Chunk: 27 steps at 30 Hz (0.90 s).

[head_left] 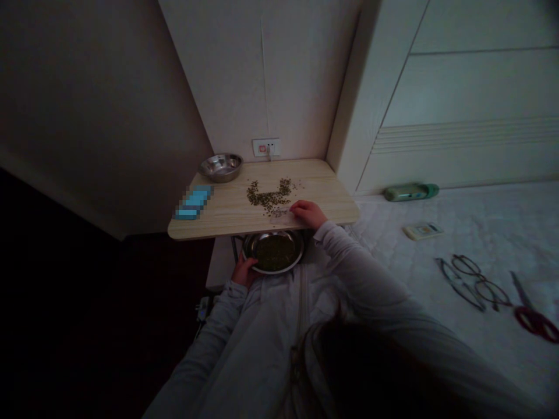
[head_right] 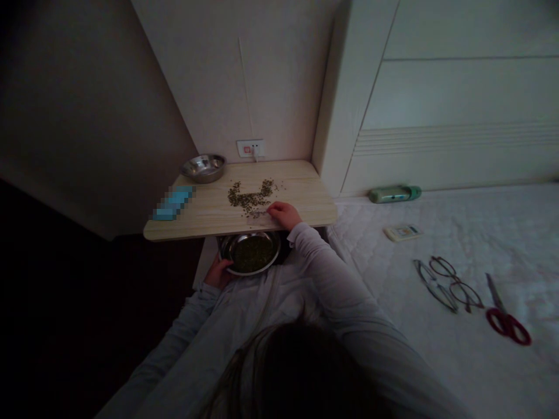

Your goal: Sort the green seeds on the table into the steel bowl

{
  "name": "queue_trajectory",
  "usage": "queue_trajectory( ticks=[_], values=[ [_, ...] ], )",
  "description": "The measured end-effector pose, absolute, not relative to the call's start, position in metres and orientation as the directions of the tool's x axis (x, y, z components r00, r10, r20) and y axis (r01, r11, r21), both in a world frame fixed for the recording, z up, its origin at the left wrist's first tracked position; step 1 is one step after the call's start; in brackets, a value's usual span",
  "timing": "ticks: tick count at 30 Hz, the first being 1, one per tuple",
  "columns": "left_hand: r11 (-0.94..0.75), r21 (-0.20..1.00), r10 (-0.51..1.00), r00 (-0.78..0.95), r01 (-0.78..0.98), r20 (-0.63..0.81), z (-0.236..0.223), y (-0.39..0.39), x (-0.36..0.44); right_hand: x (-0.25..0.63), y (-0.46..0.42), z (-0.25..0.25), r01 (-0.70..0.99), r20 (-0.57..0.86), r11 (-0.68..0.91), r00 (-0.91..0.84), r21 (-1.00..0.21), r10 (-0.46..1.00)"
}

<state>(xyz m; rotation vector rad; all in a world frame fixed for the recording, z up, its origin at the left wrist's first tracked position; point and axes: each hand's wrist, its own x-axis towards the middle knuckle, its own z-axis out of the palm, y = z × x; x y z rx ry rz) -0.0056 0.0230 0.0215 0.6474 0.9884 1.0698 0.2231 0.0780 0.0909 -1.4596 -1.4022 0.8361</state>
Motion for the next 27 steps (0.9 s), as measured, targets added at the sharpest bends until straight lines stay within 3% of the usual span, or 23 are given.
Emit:
queue_trajectory(
  ticks=[27],
  values=[
    [0.384,0.828,0.922,0.125,-0.408,-0.366,0.0247,0.0216,-0.0045,0.2229,0.0774,0.0903,0.359,0.132,0.079,0.127,-0.930,0.983]
  ],
)
